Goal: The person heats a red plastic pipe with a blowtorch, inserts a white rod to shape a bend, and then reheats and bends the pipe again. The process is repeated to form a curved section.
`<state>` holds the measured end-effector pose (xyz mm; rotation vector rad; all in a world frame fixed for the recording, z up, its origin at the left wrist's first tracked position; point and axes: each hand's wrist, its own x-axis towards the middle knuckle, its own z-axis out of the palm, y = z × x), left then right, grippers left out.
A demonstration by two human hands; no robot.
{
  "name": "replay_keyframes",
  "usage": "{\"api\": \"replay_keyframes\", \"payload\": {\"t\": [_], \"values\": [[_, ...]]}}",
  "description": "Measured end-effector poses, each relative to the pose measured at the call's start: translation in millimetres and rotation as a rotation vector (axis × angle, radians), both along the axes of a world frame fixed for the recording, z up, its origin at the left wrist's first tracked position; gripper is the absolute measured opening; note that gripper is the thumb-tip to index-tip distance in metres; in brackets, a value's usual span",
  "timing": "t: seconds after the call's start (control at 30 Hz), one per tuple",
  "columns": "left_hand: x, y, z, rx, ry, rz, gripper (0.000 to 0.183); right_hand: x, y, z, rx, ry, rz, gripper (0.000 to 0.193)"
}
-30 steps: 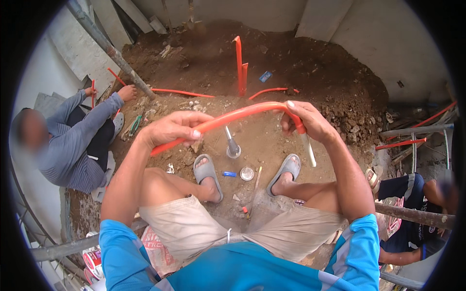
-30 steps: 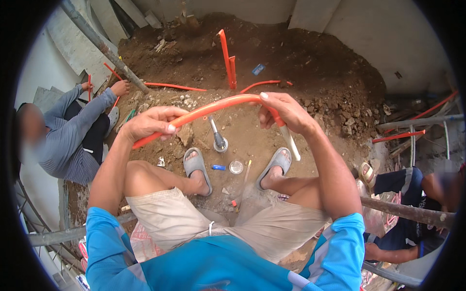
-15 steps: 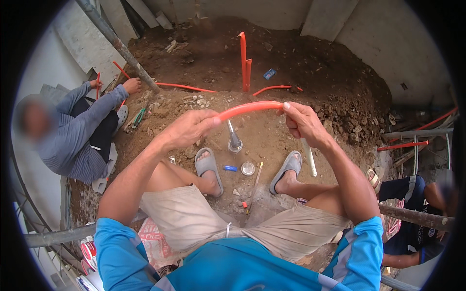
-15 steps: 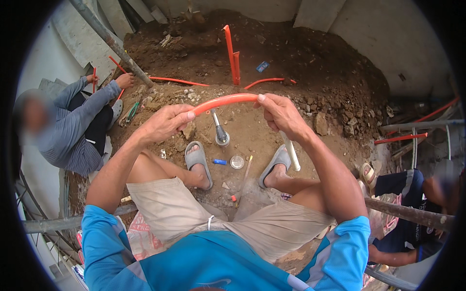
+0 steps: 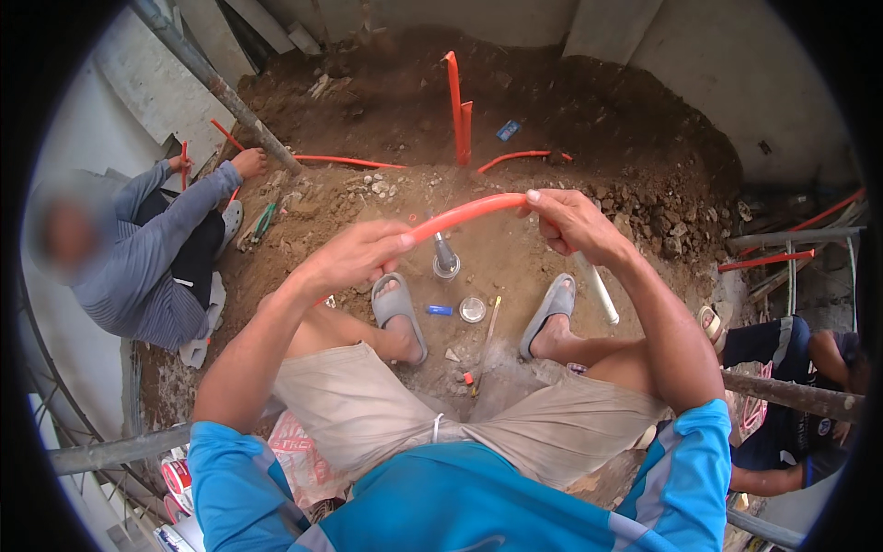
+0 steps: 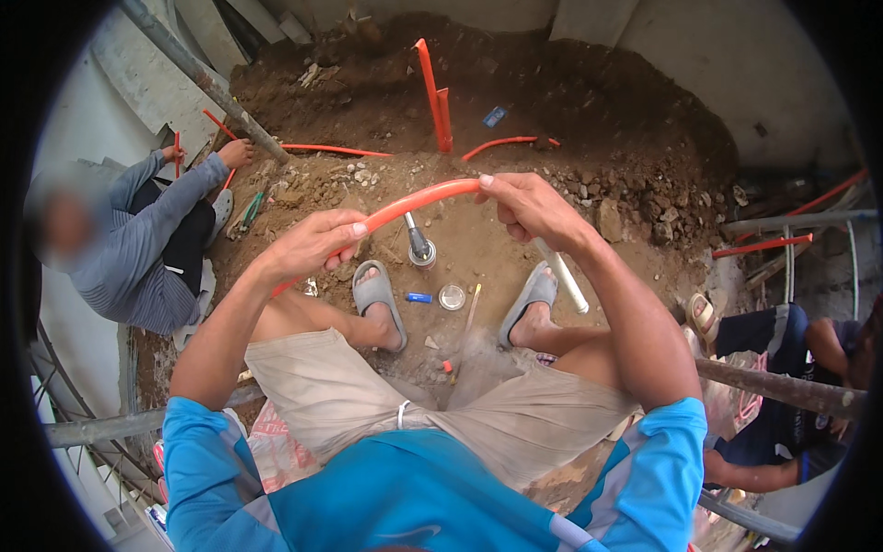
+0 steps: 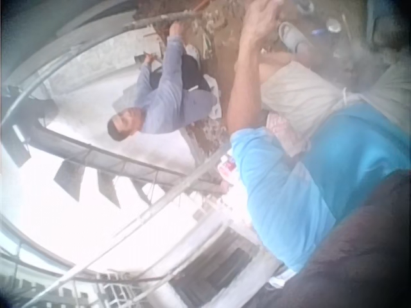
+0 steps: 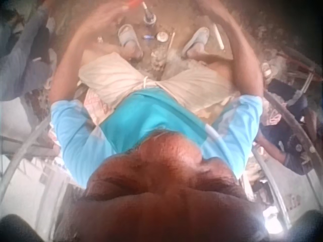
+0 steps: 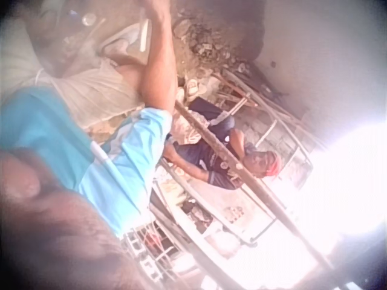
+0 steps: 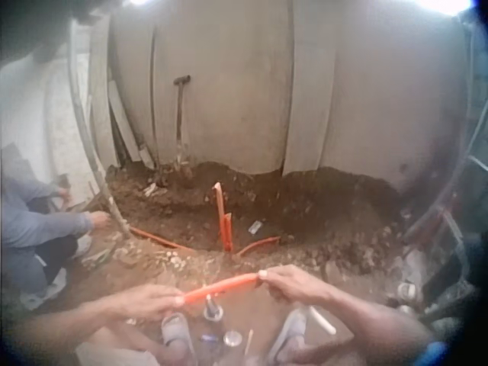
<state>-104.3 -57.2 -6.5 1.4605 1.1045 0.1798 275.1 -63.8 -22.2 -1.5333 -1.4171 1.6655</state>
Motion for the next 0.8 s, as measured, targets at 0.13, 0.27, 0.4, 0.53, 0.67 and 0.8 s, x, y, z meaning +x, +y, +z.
{"api": "replay_keyframes", "payload": {"t": [0.13, 0.27, 0.4, 0.53, 0.67, 0.8], "values": [[-2, 5, -11, -0.134, -0.064, -0.002, 0.039, -5, 0, 5, 0.038, -0.03, 0.027, 0.057], [17, 25, 5, -0.211, -0.042, -0.073, 0.042, -6, 0, 6, 0.017, -0.029, 0.002, 0.057], [44, 38, 7, -0.229, -0.043, -0.144, 0.048, -8, -3, 0, 0.005, -0.057, -0.004, 0.056], [48, 40, -14, -0.276, -0.082, -0.173, 0.05, -6, -4, -8, -0.025, -0.047, 0.012, 0.06], [56, 32, -18, -0.189, -0.047, -0.139, 0.051, -3, -6, -15, -0.019, -0.056, -0.014, 0.06], [57, 31, -18, -0.13, -0.041, -0.127, 0.052, -5, -5, -13, 0.017, -0.082, -0.035, 0.058]]}}
